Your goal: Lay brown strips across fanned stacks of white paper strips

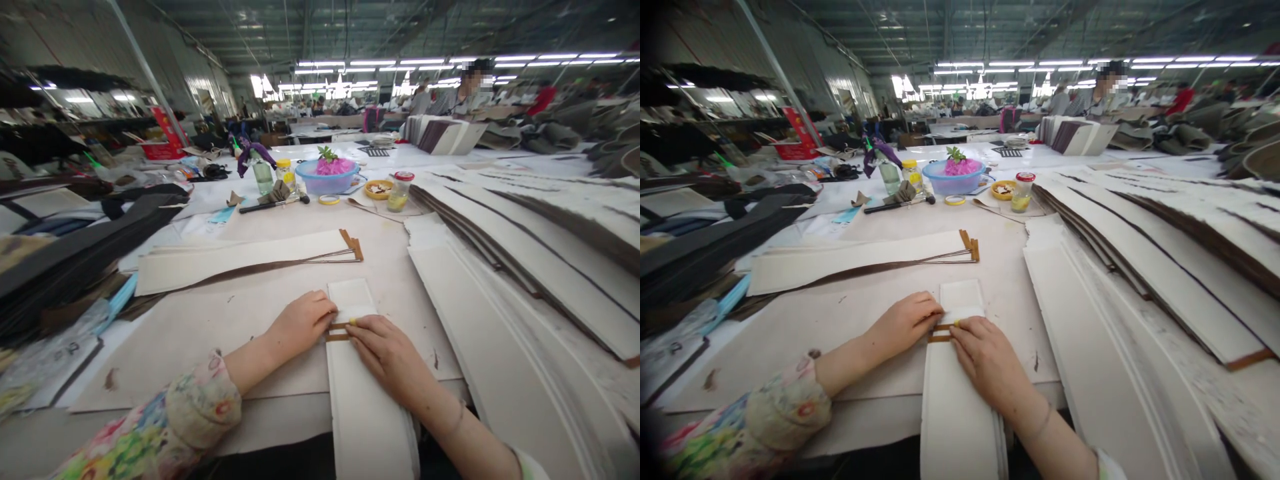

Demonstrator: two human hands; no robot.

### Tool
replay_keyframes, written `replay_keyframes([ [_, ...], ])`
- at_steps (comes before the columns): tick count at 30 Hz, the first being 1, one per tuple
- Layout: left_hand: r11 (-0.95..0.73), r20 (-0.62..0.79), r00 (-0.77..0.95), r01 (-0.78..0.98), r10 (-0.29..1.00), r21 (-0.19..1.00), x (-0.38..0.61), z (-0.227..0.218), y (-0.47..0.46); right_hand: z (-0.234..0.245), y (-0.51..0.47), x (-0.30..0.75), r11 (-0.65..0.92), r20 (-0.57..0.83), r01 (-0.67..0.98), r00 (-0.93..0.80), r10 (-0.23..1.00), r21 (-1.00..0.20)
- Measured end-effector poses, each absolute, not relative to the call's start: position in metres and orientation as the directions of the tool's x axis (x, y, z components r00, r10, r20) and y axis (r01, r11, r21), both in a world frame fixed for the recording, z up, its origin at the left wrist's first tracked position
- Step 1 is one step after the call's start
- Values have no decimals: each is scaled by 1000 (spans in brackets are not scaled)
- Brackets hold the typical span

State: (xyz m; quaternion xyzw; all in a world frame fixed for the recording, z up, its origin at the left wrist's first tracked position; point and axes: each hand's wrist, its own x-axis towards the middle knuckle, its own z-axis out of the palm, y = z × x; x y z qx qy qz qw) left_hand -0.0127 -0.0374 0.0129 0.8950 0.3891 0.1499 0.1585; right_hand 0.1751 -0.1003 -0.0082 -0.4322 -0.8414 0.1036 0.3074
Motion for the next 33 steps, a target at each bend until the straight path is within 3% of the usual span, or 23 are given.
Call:
replay_keyframes([
  [3,-478,-7,565,703,825,526,-5,14,-25,-8,-101,175,609,442,657,-431,787,-444],
  [5,-417,-94,549,725,831,548,0,16,-21,-8,-101,175,606,443,660,-427,788,-444],
  [10,-543,31,618,664,785,514,3,29,-29,-8,-102,175,610,450,680,-432,782,-408],
  [15,-339,-139,605,606,784,720,7,37,-31,-5,-105,175,603,448,694,-428,785,-394],
  [20,-186,-248,633,538,733,822,21,36,-23,-4,-105,175,615,446,680,-442,778,-399],
  [23,-173,-274,635,550,722,817,27,31,-20,-3,-106,176,631,454,660,-453,767,-407],
  [29,-362,-266,725,584,635,727,25,29,-25,-3,-119,177,646,428,633,-488,760,-426],
  [33,-427,-189,720,579,668,694,25,27,-33,-4,-124,177,625,422,641,-466,778,-445],
])
